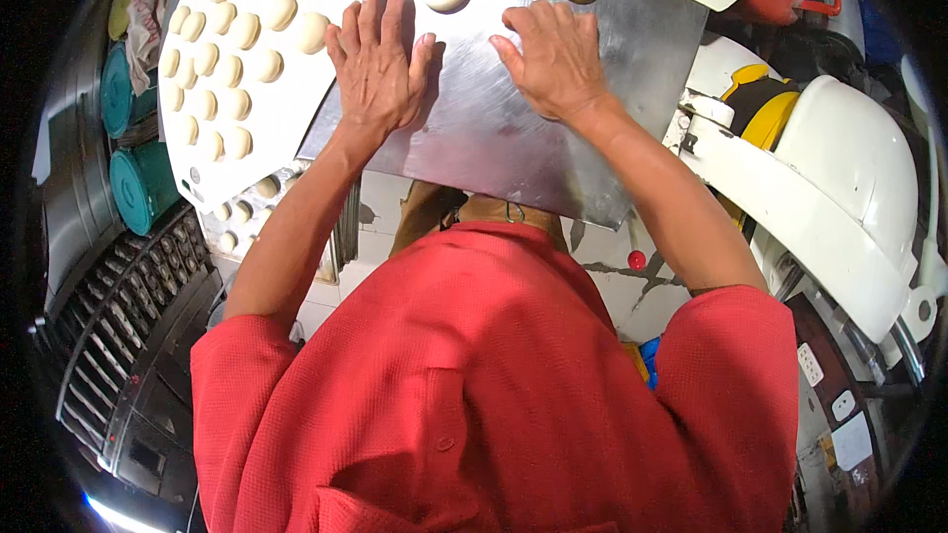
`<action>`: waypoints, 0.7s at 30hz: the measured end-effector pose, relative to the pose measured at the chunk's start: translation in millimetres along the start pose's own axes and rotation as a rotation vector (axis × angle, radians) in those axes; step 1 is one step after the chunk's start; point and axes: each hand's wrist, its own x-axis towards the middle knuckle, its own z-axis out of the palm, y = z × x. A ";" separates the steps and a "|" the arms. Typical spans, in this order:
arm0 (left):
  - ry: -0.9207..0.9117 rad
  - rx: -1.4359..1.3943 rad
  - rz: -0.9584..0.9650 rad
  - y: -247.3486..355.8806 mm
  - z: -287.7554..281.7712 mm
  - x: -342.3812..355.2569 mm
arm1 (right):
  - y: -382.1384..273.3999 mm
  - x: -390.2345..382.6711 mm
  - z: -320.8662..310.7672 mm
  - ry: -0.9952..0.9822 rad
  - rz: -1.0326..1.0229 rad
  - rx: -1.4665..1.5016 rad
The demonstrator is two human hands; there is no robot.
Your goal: The person organizes pieces of dough on a metal tray, places the tray onto a cooling rack, and uses a dough dividing and rounding machine to process more portions.
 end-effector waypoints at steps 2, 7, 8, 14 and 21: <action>0.001 0.009 -0.001 -0.7 5.6 0.6 | 1.8 2.4 1.2 -0.006 -0.010 -0.016; 0.022 0.013 0.024 5.3 -2.8 6.1 | -4.0 7.6 -5.6 -0.007 -0.012 -0.034; 0.013 0.020 0.028 6.1 -5.1 4.7 | -4.8 5.4 -3.7 -0.006 -0.005 -0.017; 0.115 0.006 0.071 -1.6 -17.4 2.7 | -16.9 9.5 -11.2 0.055 -0.049 -0.043; 0.185 -0.371 -0.113 4.2 -30.1 47.8 | 49.8 67.6 -47.4 0.270 0.150 0.023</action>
